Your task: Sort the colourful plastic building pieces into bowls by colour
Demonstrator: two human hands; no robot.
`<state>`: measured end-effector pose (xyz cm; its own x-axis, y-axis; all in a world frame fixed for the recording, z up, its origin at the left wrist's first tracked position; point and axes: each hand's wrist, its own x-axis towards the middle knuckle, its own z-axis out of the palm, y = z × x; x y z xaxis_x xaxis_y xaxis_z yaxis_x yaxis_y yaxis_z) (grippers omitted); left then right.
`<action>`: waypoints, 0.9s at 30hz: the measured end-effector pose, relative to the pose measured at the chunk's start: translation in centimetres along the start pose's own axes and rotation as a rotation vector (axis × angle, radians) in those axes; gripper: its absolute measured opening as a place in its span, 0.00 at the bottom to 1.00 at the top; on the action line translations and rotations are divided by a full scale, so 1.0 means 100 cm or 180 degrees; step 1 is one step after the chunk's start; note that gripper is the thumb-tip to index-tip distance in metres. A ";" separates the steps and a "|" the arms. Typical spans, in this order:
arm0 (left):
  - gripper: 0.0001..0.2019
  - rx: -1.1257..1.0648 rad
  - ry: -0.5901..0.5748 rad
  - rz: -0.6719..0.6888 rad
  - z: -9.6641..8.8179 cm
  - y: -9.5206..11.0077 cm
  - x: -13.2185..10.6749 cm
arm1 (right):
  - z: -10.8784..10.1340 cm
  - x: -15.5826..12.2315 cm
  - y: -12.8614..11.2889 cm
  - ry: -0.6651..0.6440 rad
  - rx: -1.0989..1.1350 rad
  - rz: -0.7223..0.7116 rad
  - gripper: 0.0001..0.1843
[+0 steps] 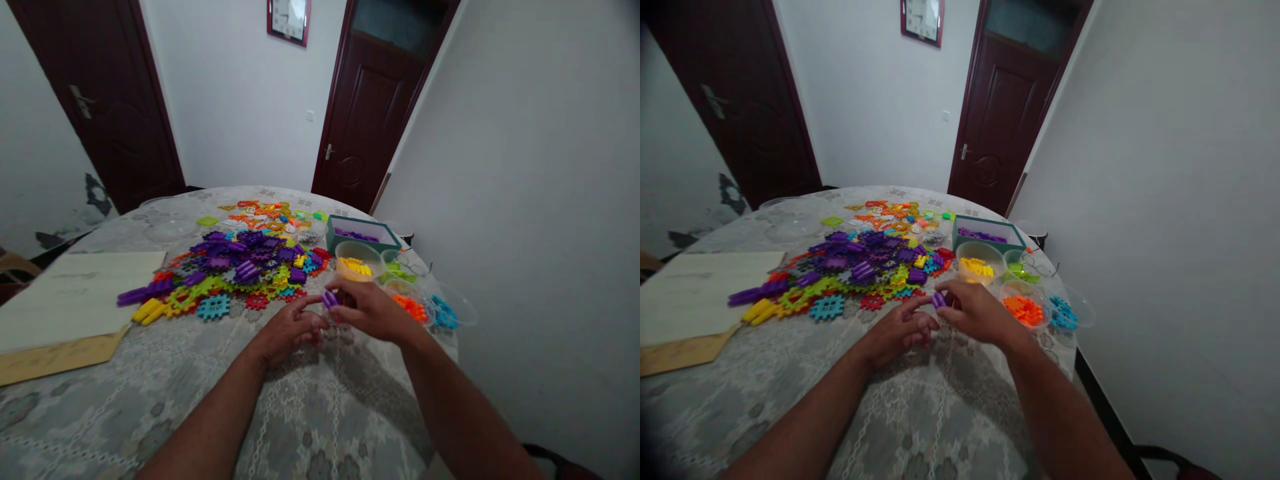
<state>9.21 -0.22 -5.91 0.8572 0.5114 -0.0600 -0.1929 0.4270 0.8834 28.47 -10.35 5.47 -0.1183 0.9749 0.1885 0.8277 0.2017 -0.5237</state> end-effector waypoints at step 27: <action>0.31 0.0896 -0.0518 0.0024 -0.006 -0.006 0.003 | 0.043 -0.099 0.103 0.1909 -0.1797 0.0476 0.20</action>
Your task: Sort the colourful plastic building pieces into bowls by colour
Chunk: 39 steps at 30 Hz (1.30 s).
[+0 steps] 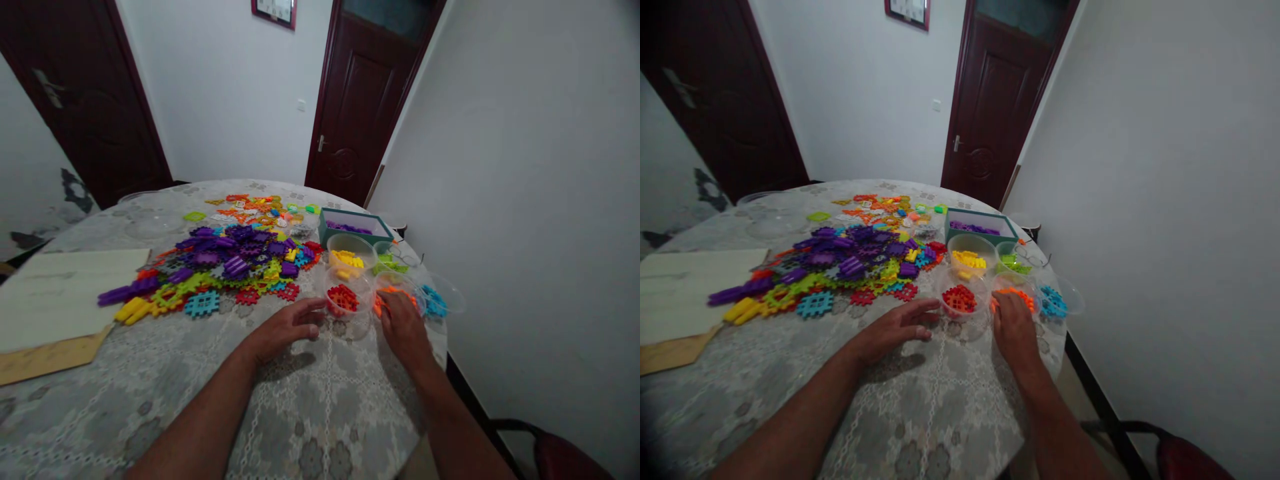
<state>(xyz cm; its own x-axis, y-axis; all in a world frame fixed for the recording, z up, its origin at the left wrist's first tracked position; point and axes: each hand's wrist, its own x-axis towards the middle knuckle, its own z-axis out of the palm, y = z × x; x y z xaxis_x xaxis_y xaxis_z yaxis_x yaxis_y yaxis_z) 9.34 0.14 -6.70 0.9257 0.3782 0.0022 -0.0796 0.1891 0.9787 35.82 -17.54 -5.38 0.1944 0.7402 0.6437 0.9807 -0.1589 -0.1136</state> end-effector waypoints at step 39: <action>0.25 0.4811 0.3571 -0.0356 -0.196 0.066 -0.149 | 0.062 0.001 -0.238 -0.1276 0.2923 -0.2068 0.13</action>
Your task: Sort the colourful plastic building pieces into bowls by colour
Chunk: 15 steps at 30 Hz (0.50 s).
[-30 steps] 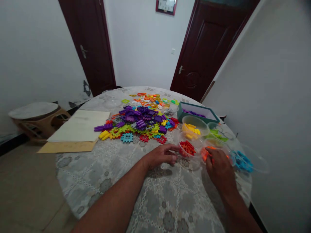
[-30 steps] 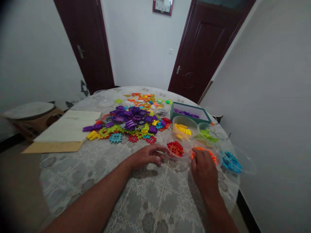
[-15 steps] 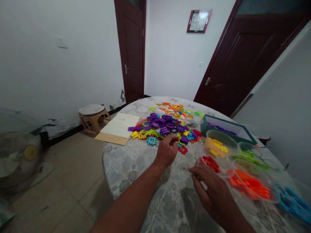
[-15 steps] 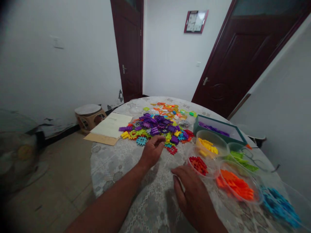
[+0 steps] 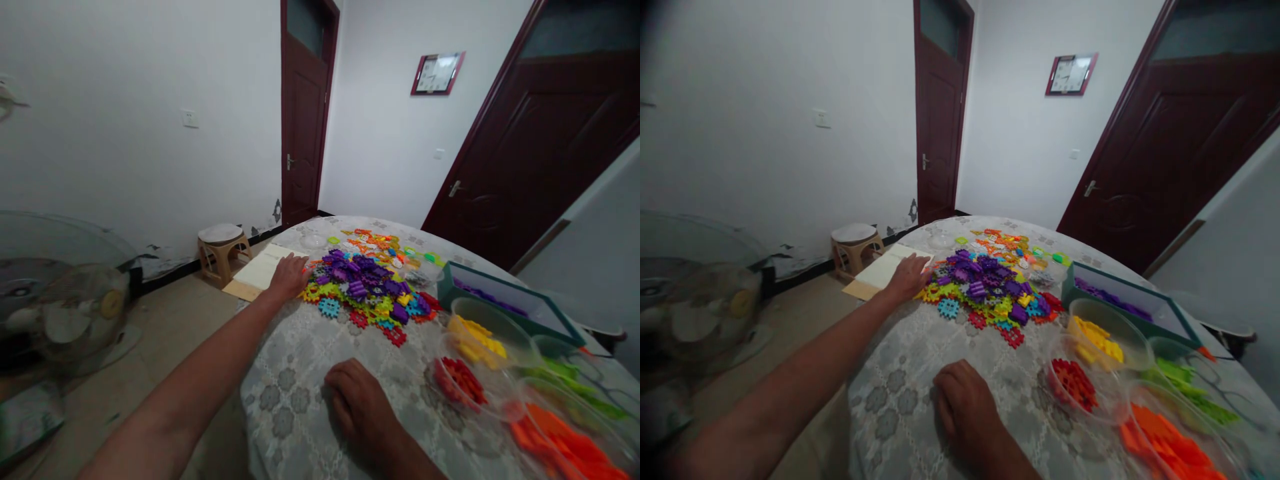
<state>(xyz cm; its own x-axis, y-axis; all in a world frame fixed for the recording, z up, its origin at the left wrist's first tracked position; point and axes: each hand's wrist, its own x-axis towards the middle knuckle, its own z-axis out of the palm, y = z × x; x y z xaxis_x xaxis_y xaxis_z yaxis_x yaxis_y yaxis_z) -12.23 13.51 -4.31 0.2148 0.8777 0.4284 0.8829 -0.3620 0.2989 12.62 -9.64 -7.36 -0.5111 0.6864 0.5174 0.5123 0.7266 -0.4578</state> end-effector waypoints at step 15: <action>0.32 -0.0124 -0.0992 0.0696 0.023 -0.031 0.048 | -0.001 0.000 0.005 0.0145 0.0171 0.0088 0.14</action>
<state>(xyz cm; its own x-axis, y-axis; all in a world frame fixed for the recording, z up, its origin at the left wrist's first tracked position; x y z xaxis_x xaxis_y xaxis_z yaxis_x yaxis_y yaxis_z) -12.96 19.61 -5.16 0.5182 0.8297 0.2076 0.7871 -0.5576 0.2639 12.95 -9.29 -7.57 -0.4648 0.7049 0.5358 0.4874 0.7089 -0.5098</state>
